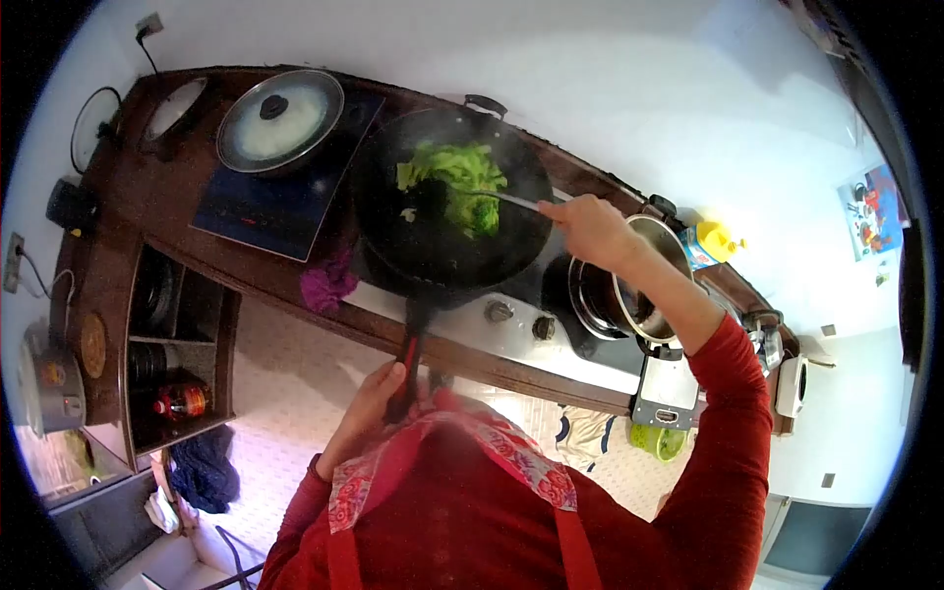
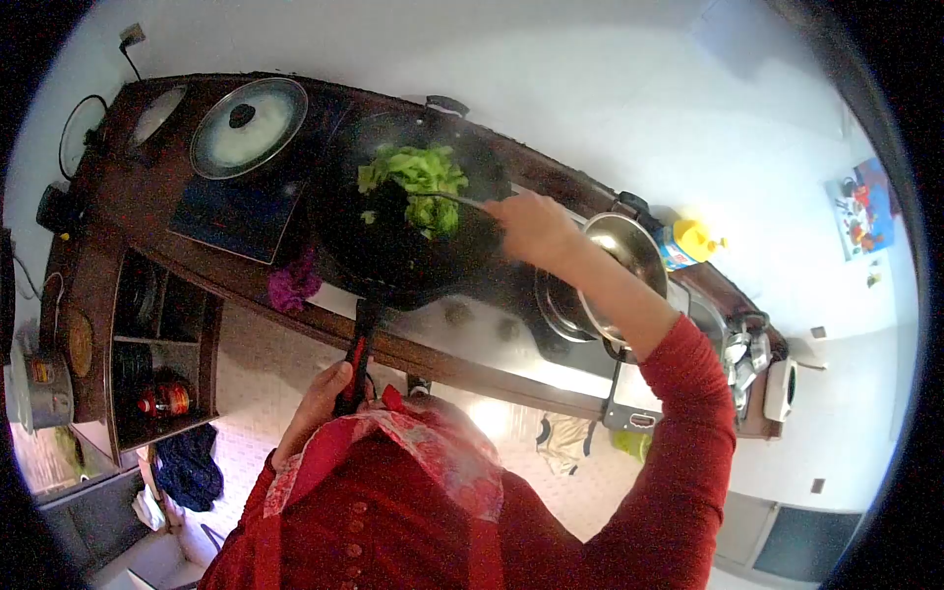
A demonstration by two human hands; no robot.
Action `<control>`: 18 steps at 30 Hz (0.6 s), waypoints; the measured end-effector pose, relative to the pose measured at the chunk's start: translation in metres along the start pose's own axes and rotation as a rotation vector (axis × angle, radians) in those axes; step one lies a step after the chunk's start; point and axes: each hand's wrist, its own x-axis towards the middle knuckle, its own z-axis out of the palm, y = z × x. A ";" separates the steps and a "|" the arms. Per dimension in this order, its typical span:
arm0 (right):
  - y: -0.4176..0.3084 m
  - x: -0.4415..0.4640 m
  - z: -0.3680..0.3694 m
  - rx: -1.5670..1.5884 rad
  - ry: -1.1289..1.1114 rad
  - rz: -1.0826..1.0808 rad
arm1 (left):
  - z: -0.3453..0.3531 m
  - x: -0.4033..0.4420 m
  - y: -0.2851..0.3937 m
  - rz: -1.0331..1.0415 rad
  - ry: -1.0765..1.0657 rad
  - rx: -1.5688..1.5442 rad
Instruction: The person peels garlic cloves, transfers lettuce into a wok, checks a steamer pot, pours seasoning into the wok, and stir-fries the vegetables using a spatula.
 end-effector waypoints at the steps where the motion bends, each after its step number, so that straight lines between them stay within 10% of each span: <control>1: 0.010 0.005 0.007 -0.037 0.058 0.028 | 0.000 0.001 0.000 -0.003 0.010 -0.003; 7: 0.061 0.038 0.060 -0.033 0.110 -0.214 | 0.005 -0.002 0.005 0.012 0.007 -0.011; 11: 0.028 0.008 0.014 0.864 -0.288 0.239 | 0.004 -0.003 0.003 -0.005 0.037 -0.021; 18: 0.001 0.043 0.055 1.449 -0.156 0.148 | -0.012 0.009 -0.015 0.013 0.053 -0.010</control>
